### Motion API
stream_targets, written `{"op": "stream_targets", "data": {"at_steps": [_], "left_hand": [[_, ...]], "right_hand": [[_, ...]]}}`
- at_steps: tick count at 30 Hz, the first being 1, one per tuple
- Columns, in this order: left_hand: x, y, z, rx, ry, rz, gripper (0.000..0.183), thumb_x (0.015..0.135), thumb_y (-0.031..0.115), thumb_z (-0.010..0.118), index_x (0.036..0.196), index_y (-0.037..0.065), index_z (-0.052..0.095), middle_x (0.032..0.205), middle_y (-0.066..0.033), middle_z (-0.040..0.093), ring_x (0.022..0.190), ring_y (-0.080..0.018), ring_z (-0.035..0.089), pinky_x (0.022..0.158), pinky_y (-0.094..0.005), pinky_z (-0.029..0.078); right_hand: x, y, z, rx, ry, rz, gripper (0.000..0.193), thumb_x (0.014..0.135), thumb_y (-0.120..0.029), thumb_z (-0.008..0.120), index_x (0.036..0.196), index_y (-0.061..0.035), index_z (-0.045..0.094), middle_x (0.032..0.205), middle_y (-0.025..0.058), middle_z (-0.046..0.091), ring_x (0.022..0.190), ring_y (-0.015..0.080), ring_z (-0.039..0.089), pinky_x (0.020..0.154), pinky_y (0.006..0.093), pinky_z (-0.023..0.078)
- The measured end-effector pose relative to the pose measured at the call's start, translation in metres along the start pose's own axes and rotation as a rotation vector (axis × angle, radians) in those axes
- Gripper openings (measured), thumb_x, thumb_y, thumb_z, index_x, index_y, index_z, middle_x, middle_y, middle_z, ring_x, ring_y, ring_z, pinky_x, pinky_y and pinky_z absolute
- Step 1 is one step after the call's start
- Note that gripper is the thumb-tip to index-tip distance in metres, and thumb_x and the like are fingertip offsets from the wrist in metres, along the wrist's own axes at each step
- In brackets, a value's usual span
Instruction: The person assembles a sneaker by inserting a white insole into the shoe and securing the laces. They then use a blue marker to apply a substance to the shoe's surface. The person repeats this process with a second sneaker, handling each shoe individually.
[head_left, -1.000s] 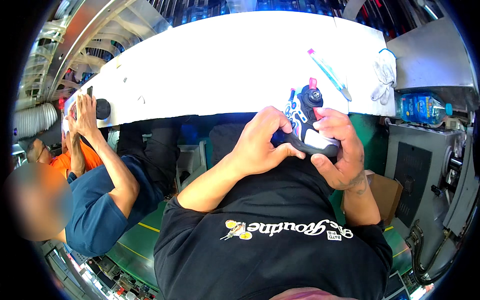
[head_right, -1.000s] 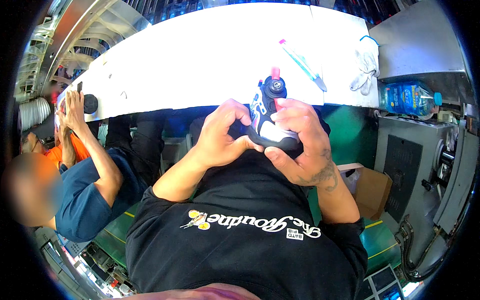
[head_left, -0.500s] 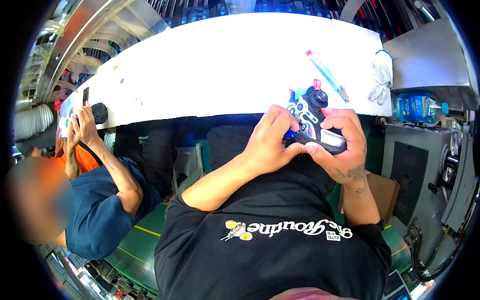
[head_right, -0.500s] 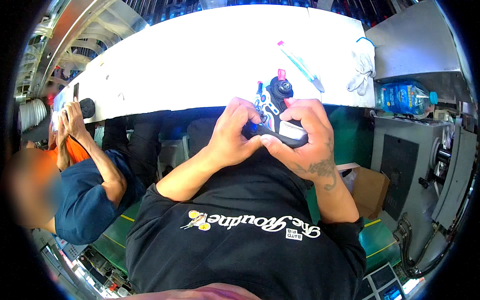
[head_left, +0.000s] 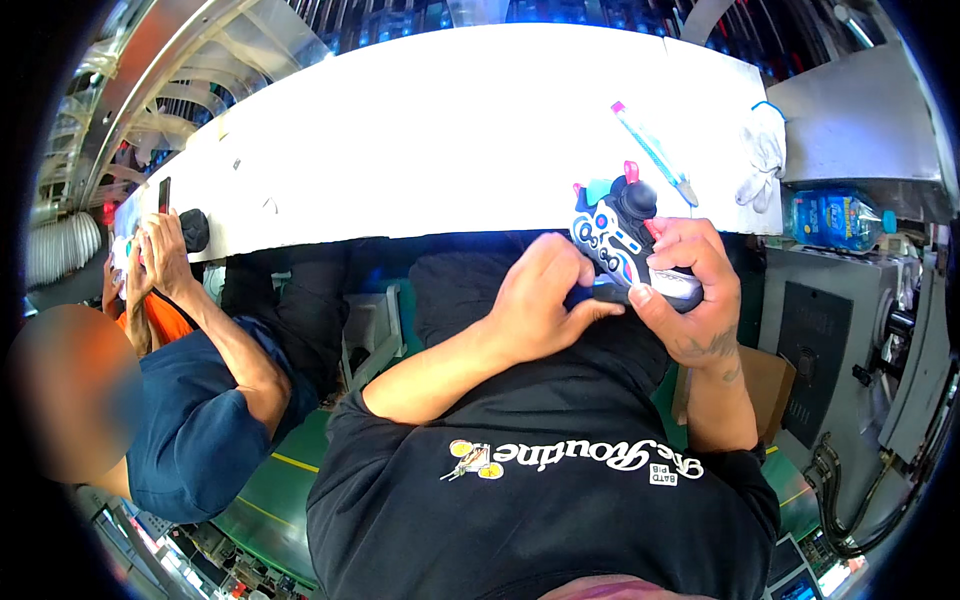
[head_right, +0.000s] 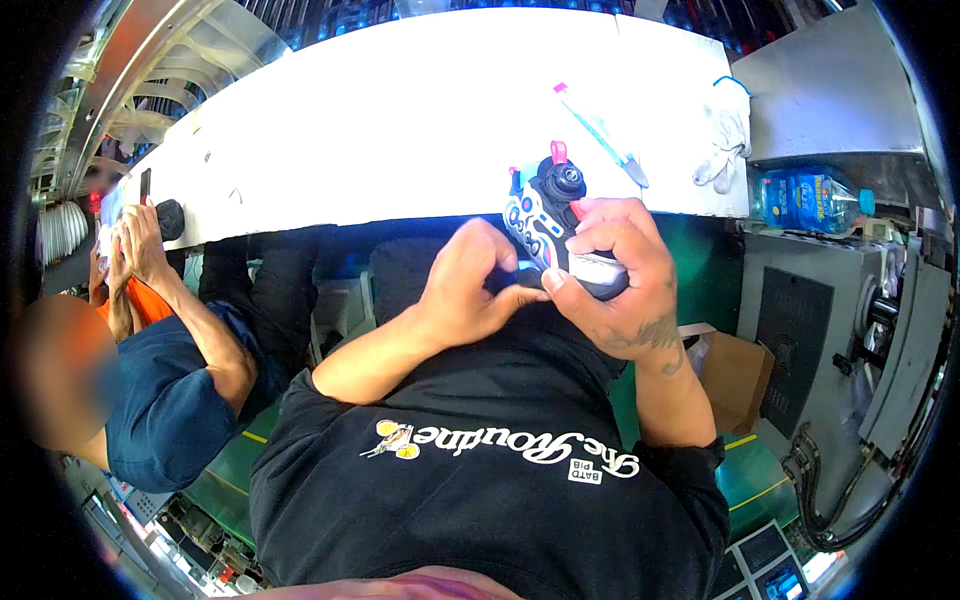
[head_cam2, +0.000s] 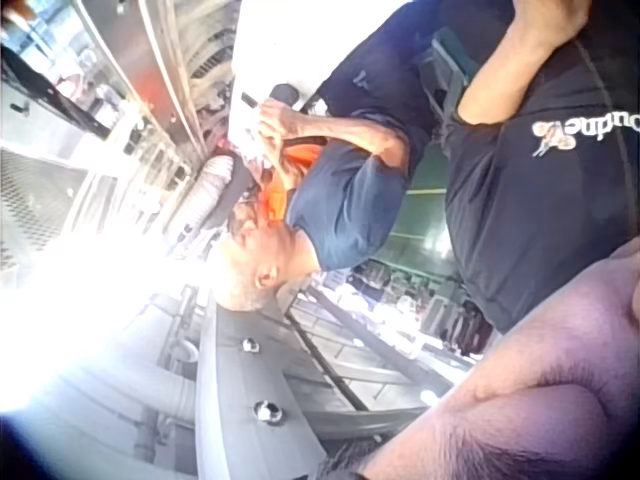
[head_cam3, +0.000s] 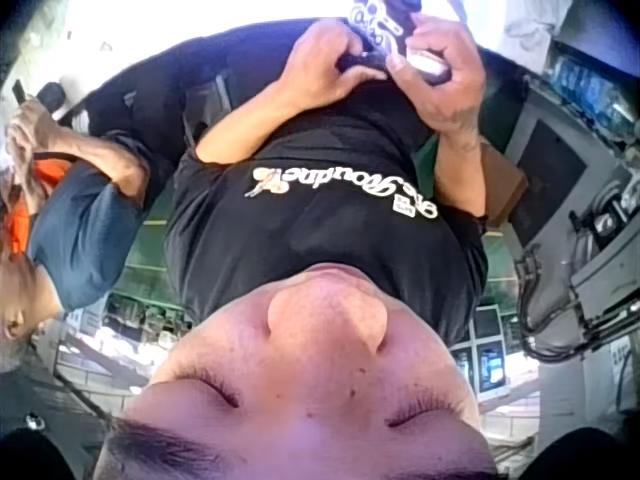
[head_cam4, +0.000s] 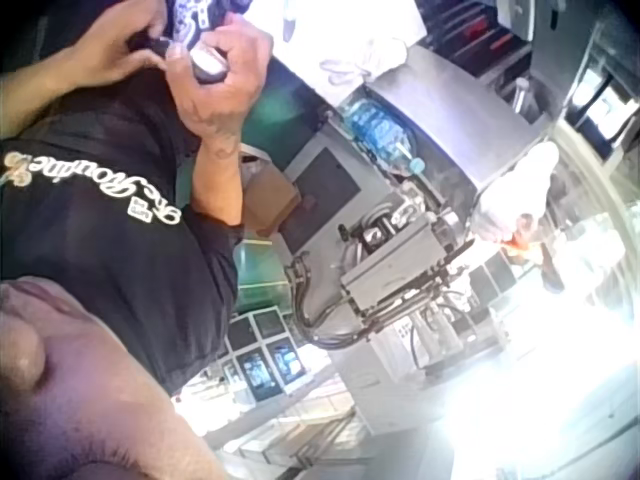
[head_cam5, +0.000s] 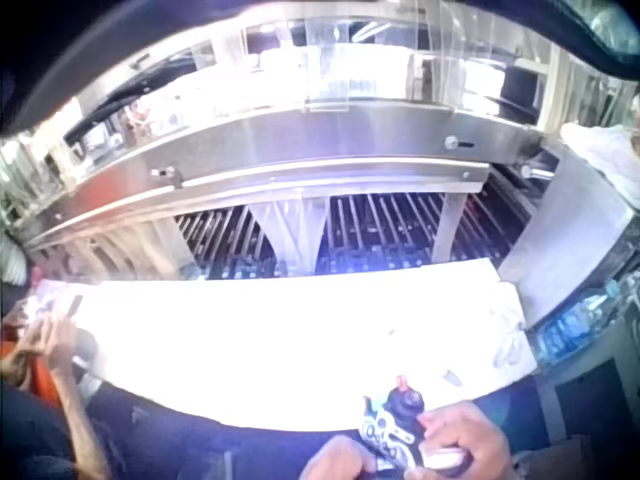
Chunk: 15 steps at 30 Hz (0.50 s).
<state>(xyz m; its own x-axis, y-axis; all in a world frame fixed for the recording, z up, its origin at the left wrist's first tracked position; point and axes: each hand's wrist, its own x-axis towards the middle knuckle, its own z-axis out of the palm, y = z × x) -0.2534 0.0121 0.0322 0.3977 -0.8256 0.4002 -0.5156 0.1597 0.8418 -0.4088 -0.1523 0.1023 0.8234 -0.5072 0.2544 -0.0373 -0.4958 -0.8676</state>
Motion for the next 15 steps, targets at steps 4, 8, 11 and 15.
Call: {"op": "stream_targets", "data": {"at_steps": [4, 8, 11, 15], "left_hand": [[0.013, -0.015, -0.006, 0.119, 0.001, 0.085, 0.05, 0.069, 0.013, 0.099, 0.103, 0.005, 0.063, 0.099, -0.013, 0.061, 0.091, -0.0335, 0.064, 0.079, -0.0411, 0.055], [0.019, -0.018, -0.009, 0.108, -0.032, 0.065, 0.052, 0.068, 0.01, 0.098, 0.107, 0.005, 0.064, 0.107, -0.0151, 0.06, 0.095, -0.0329, 0.064, 0.08, -0.0407, 0.057], [0.023, -0.018, -0.013, 0.099, -0.072, 0.013, 0.055, 0.069, 0.013, 0.1, 0.11, 0.005, 0.064, 0.12, -0.0166, 0.06, 0.098, -0.0303, 0.066, 0.08, -0.0391, 0.06], [0.039, -0.009, -0.024, 0.057, -0.197, -0.107, 0.065, 0.069, 0.018, 0.103, 0.118, 0.005, 0.062, 0.137, -0.017, 0.056, 0.098, -0.0276, 0.069, 0.079, -0.0374, 0.063]], "right_hand": [[0.001, -0.001, 0.0, -0.056, -0.024, -0.06, 0.036, 0.078, -0.009, 0.091, 0.106, -0.003, 0.069, 0.111, 0.0174, 0.066, 0.108, 0.0329, 0.069, 0.097, 0.0418, 0.057], [0.001, 0.0, -0.003, -0.065, -0.043, -0.045, 0.037, 0.078, -0.01, 0.091, 0.106, -0.0034, 0.068, 0.111, 0.0175, 0.066, 0.107, 0.0332, 0.068, 0.097, 0.0427, 0.057], [0.001, 0.002, -0.005, -0.066, -0.068, -0.057, 0.04, 0.076, -0.011, 0.092, 0.106, -0.0042, 0.066, 0.112, 0.0171, 0.066, 0.109, 0.0335, 0.067, 0.097, 0.0434, 0.056], [0.0, 0.0, -0.01, -0.095, -0.145, -0.073, 0.043, 0.074, -0.011, 0.092, 0.108, -0.0051, 0.065, 0.118, 0.0175, 0.066, 0.115, 0.0344, 0.066, 0.099, 0.0436, 0.055]]}}
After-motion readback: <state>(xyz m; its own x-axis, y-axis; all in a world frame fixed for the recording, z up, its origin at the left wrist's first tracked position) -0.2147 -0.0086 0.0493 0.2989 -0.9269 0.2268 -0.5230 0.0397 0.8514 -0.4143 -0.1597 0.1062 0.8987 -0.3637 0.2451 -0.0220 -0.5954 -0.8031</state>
